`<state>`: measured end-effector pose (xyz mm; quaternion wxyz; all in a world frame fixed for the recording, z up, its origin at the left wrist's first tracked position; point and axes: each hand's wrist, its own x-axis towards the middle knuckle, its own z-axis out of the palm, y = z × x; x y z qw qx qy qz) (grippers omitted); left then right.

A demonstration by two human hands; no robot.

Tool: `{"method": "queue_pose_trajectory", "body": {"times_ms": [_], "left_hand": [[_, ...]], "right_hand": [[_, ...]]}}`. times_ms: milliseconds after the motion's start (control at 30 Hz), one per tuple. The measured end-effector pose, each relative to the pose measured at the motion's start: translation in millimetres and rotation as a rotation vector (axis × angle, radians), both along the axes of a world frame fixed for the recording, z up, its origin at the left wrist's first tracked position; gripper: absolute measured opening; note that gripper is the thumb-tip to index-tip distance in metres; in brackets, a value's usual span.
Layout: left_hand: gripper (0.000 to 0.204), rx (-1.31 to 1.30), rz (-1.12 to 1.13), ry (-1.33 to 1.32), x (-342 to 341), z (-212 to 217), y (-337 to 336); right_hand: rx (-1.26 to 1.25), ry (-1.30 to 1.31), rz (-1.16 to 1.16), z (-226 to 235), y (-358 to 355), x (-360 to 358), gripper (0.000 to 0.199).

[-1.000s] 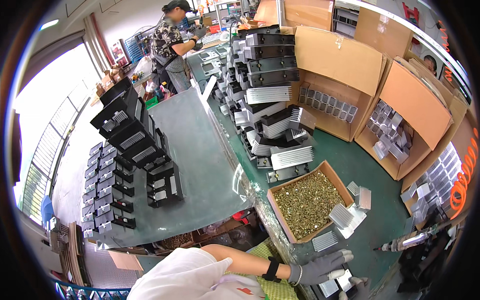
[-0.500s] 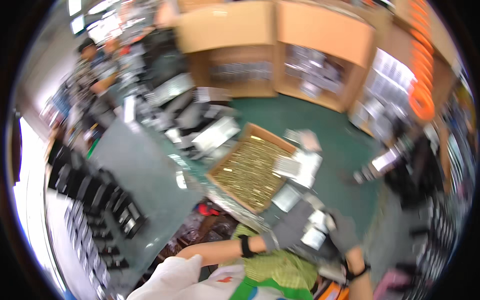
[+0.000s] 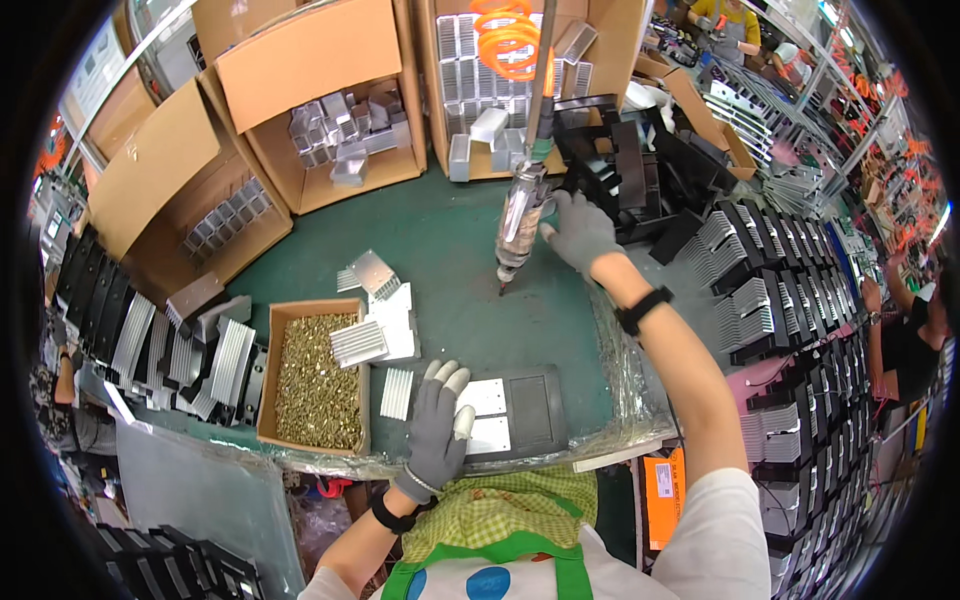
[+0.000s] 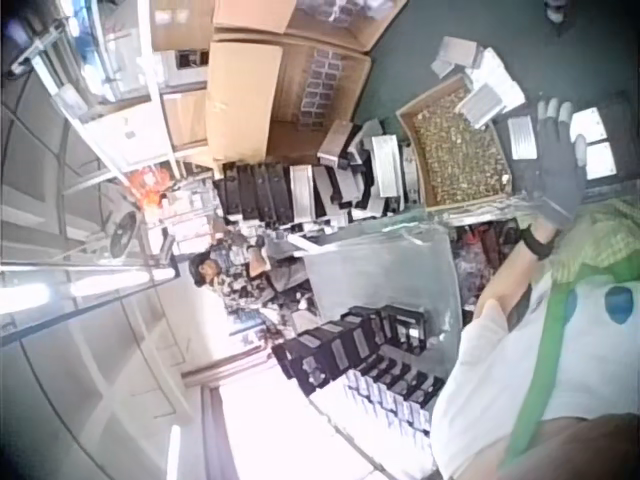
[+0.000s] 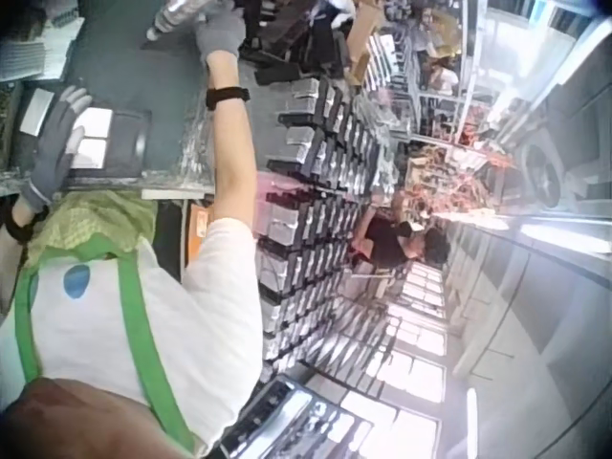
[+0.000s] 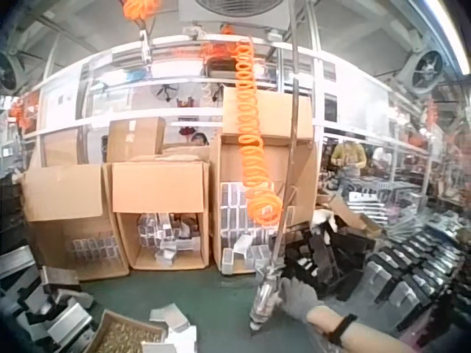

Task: The recorder is assembling metal components for solar equipment, including heat sinks and enclosures, using an industrial pneumatic screwdriver.

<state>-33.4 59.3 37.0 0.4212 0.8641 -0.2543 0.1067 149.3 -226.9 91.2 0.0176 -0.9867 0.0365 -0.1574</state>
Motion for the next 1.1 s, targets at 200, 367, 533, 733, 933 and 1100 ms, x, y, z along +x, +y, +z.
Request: {"method": "queue_pose_trajectory", "body": {"times_ms": [200,367,533,733,933,1100], "left_hand": [[0.043,-0.011,-0.016,0.022,1.3,2.0,1.7],[0.044,-0.024,-0.026,0.046,2.7,4.0,2.6],[0.044,0.005,-0.015,0.053,3.5,-0.9,1.1],[0.045,0.029,-0.029,0.031,3.2,-1.1,1.1],[0.044,0.046,-0.029,0.009,2.1,-2.8,1.4],[0.044,0.033,-0.047,0.007,3.6,-4.3,1.4]], "right_hand": [[0.289,0.379,-0.098,-18.9,-9.8,70.7,0.056],[0.702,0.384,0.074,2.0,-18.2,18.3,0.056],[1.310,0.680,0.150,29.2,-16.1,-139.0,0.055],[1.099,0.642,0.145,6.0,33.6,-237.3,0.042],[0.099,0.561,0.160,22.4,45.0,-237.2,0.033],[-0.317,0.147,0.752,39.8,39.2,-204.6,0.032]]}}
